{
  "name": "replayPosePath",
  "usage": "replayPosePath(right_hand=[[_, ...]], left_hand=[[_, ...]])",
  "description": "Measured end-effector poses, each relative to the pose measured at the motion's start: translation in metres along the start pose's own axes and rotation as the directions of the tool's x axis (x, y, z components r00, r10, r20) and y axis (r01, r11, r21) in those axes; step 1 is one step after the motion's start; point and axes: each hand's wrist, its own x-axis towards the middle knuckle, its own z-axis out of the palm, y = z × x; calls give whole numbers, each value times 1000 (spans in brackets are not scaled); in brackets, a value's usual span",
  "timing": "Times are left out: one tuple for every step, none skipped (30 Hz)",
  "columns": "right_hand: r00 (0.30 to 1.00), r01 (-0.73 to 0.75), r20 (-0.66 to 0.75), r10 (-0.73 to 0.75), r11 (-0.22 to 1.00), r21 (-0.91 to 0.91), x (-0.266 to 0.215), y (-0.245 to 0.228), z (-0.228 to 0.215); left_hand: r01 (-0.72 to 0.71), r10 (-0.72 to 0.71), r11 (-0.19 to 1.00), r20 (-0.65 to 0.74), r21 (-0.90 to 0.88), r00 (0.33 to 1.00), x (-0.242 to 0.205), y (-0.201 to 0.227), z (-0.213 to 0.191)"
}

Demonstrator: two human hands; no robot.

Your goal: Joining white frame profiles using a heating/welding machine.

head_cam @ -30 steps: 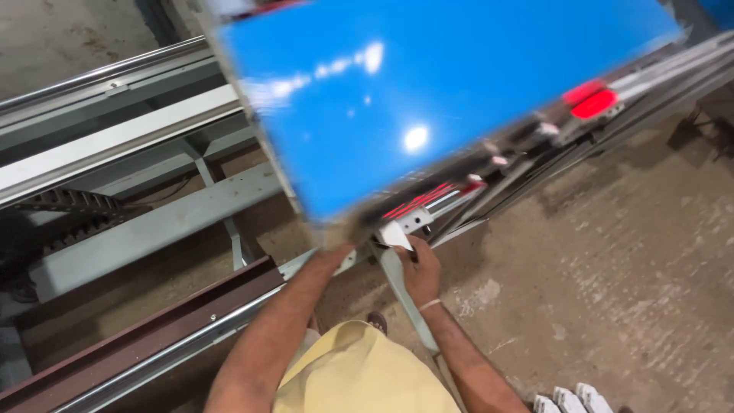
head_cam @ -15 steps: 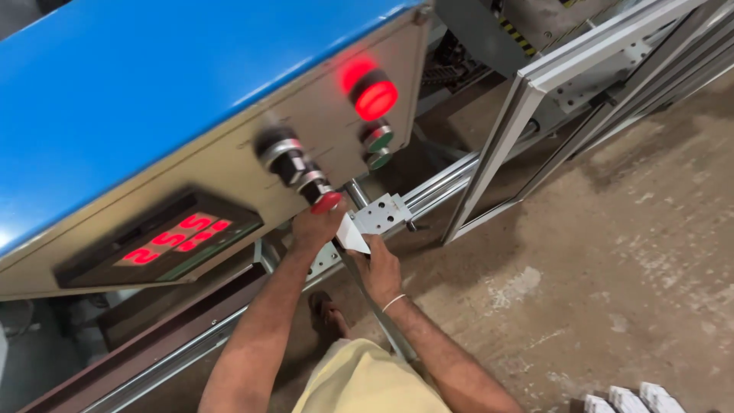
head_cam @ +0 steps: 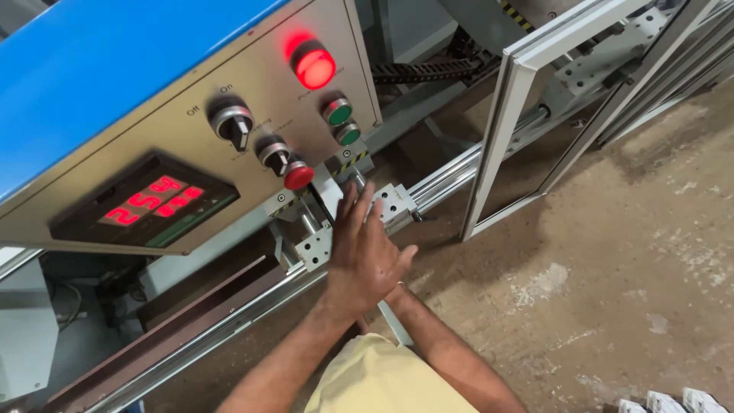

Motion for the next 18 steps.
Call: replayPosePath(right_hand=[[1000,2,0,-2,1000,5,6,-2,2],[995,-89,39,91,995,-42,12,-5,5],[980,-177,72,184,980,-93,18,-7,6],[981,-175,73,181,981,-89,14,6,12],[956,-268,72,284,947,-179,9,18,18],[922,-354,63,383,896,-267,5,31,24],[921,-356,63,384,897,-264,2,36,25],[940,-315,47,337,914,-255,-2,40,26],[957,-274,27,289,930,-246,-4,45,28],[957,-276,24,290,930,-243,-3,45,28],[959,-269,27,283,933,-241,-3,45,28],[960,-262,30,277,935,-239,-3,45,29],[959,-268,30,283,934,-238,-4,44,29],[959,-267,27,281,935,-235,-4,43,29],[961,-263,24,276,936,-234,-3,43,29],[960,-267,26,280,935,-235,-3,43,28],[962,-261,22,274,936,-235,-2,43,27],[964,-255,18,267,938,-236,-1,42,27]], left_hand=[[-1,1,1000,0,6,1000,18,13,-24],[-176,186,966,-36,190,982,37,26,-49],[-331,368,868,-34,370,929,55,41,-73],[-332,370,866,-33,374,929,72,37,-87],[-289,380,785,-57,548,923,89,34,-101],[-231,395,675,-79,701,915,106,31,-114],[-232,395,674,-76,702,916,115,35,-122],[-193,357,664,-80,722,931,124,40,-130],[-157,322,653,-84,741,943,135,44,-138],[-162,326,651,-80,741,942,138,52,-141],[-167,298,656,-49,736,953,141,59,-144],[-173,270,662,-16,729,963,145,65,-146],[-176,267,663,-11,727,964,145,66,-145],[-177,281,649,-17,740,960,145,67,-145],[-174,294,634,-26,753,955,145,68,-144],[-174,291,636,-25,752,956,147,67,-141],[-152,303,593,-44,791,952,149,66,-138],[-129,316,548,-62,827,947,151,65,-137]])
